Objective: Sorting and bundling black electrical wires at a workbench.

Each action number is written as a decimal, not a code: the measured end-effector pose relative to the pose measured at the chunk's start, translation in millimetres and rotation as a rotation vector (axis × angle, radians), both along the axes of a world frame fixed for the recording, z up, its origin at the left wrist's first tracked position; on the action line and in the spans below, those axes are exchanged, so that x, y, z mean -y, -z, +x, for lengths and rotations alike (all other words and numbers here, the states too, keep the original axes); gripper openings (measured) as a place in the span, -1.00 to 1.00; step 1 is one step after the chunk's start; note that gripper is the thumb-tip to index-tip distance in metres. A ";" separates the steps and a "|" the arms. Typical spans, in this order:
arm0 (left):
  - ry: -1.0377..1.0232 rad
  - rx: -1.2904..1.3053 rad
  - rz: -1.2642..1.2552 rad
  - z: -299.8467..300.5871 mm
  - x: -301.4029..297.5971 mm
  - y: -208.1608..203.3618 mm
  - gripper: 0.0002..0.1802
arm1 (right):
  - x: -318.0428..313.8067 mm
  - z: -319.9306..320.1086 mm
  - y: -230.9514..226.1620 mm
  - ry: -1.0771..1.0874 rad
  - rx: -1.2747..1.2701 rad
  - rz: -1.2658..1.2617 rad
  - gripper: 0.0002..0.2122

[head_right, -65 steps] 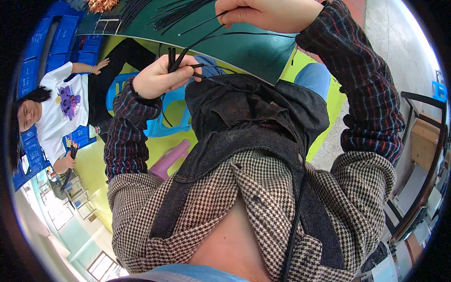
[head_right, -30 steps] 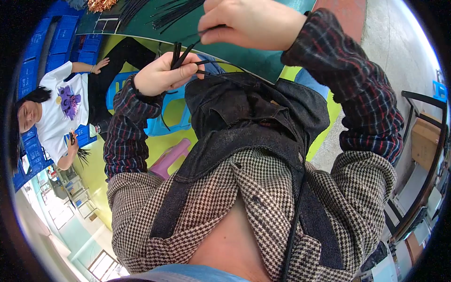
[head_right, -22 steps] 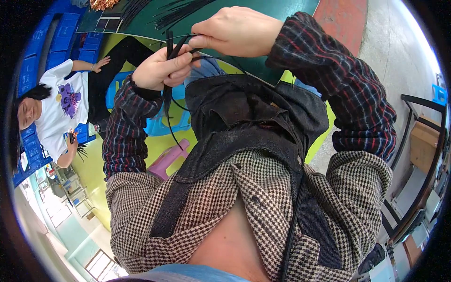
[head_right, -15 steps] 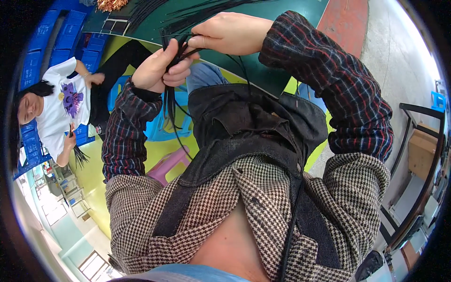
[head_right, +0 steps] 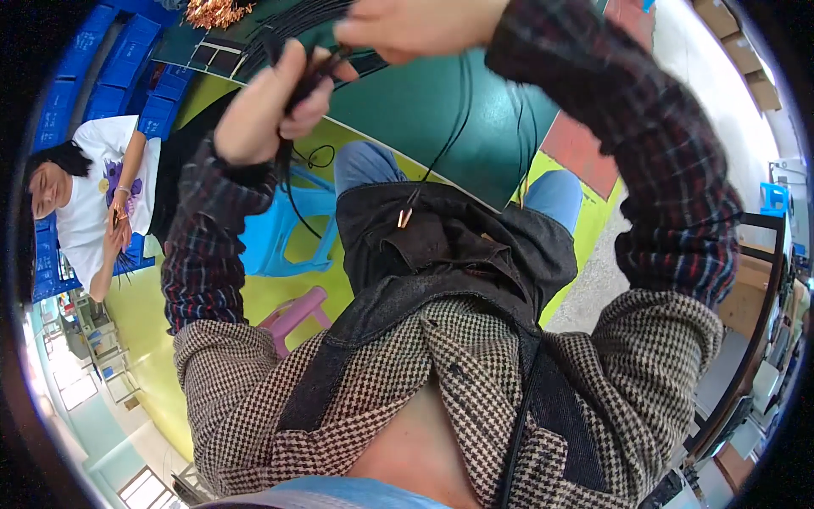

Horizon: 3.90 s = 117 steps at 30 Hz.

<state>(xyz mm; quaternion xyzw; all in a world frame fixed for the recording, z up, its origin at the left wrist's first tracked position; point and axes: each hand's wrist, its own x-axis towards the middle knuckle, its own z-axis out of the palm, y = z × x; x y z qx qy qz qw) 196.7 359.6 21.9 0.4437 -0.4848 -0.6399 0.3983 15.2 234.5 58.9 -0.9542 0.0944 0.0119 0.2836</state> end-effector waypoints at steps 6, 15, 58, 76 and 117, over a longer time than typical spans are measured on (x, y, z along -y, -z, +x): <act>0.129 0.072 -0.186 4.1 9.1 -51.6 -0.60 | 14.2 25.6 -45.4 0.039 -0.011 0.063 -0.83; 0.205 -0.064 0.173 3.7 -9.5 49.3 -0.67 | -20.8 15.5 73.3 0.035 0.636 -0.340 -0.78; 0.255 0.048 0.250 -4.7 -29.4 61.3 -0.58 | -28.5 -2.7 68.4 0.026 0.149 0.036 -0.76; 0.264 0.061 0.208 -0.2 -21.7 75.2 -0.54 | 63.5 5.1 98.9 0.301 0.415 -0.157 -0.91; 0.268 0.390 0.102 -1.7 -20.1 63.1 -0.50 | -1.6 -65.6 4.4 0.180 0.419 -0.284 -0.96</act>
